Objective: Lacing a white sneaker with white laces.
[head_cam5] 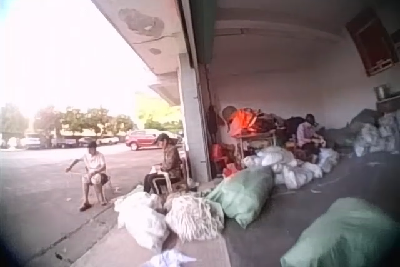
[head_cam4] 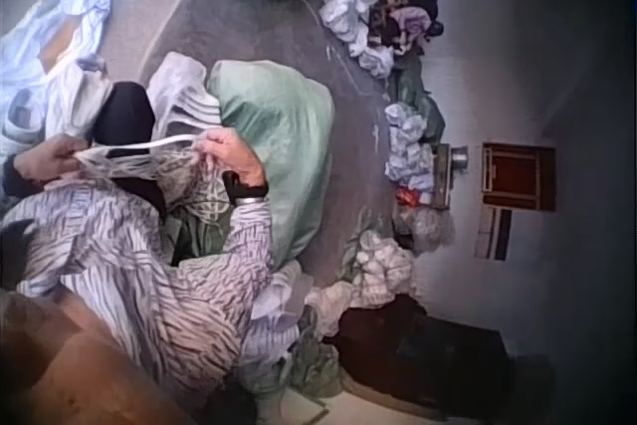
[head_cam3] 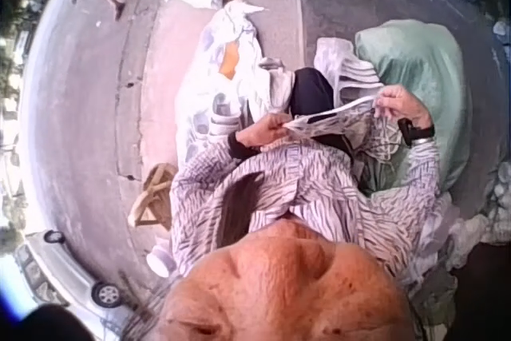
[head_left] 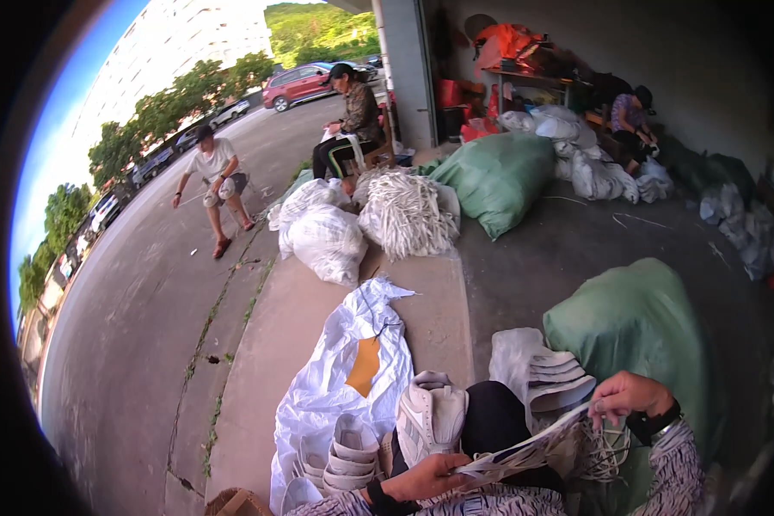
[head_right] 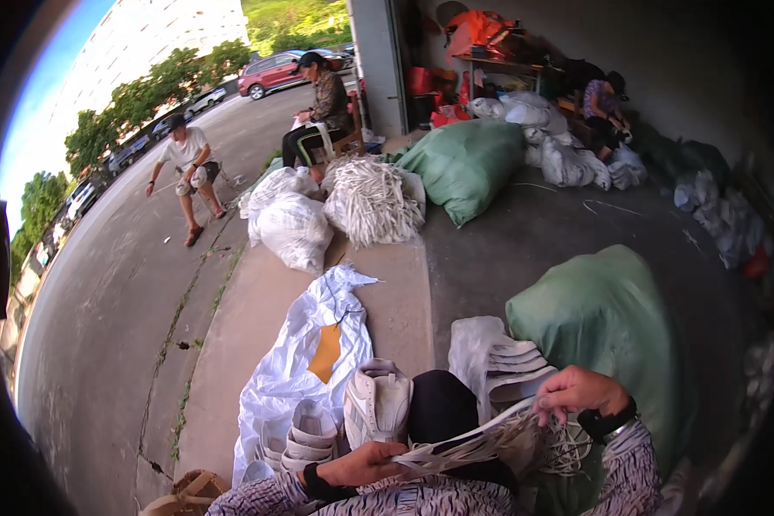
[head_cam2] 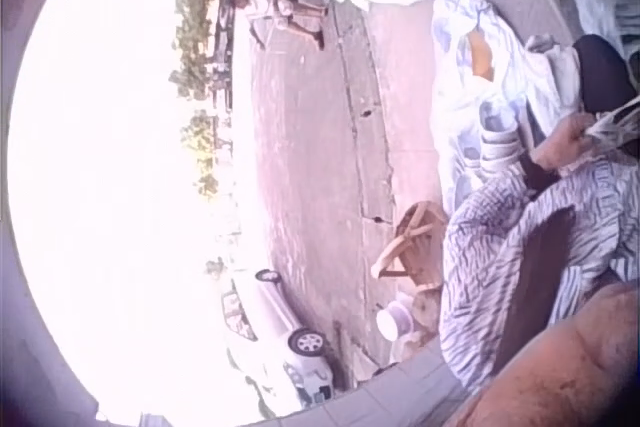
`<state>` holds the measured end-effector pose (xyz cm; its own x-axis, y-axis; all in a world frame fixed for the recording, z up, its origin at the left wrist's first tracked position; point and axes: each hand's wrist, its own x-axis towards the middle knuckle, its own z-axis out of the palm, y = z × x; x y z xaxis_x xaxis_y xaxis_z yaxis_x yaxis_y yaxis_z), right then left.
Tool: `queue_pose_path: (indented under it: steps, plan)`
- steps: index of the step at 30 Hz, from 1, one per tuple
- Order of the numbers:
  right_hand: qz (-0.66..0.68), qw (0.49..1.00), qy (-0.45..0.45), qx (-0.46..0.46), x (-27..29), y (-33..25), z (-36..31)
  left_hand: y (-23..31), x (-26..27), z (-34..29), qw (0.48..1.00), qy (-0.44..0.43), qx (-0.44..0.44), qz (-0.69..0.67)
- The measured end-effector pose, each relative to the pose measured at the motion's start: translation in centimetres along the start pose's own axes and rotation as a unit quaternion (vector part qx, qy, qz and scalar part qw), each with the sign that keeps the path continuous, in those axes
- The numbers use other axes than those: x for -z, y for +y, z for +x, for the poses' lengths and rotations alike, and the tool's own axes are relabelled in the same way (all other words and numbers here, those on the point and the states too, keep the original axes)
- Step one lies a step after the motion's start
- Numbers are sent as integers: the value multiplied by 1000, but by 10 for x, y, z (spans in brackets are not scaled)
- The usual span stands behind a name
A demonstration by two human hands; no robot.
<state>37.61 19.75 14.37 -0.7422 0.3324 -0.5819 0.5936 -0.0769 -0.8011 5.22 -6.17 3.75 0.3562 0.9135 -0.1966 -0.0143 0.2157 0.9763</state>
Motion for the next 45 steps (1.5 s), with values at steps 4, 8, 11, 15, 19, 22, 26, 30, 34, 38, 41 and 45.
queue_pose_path:
  steps: [4,8,11,15,19,22,26,30,34,38,41,45]
  plan:
    - [11,993,-102,64,-62,29,56,3,4,-10,995,-7,61,-72]
    - [-30,987,-132,93,-124,70,87,4,4,-25,964,37,-32,-261]
    - [-73,973,-177,132,-131,90,87,7,2,-43,973,74,-2,-217]
    - [-95,973,-210,0,-108,101,67,-4,-8,-51,994,80,14,-74]
    - [-132,976,-174,22,-95,113,55,-33,-13,-58,982,113,94,-120]
    - [-177,976,-127,14,-84,132,50,-52,-10,-65,987,129,88,-48]
    - [-323,945,34,-46,-55,154,35,-56,-10,-75,986,103,92,-90]
    - [-376,924,63,29,-65,130,20,-41,-12,-83,986,71,151,-25]
    - [-303,933,123,149,-115,51,22,3,-3,-72,969,188,157,-14]
    - [-70,986,-112,98,-146,-26,31,57,-9,-24,978,149,-125,78]
    - [15,983,-147,111,-145,-54,43,71,-29,15,995,-9,-84,-52]
    - [108,986,-27,121,-77,-36,35,63,-13,16,991,119,-39,-41]
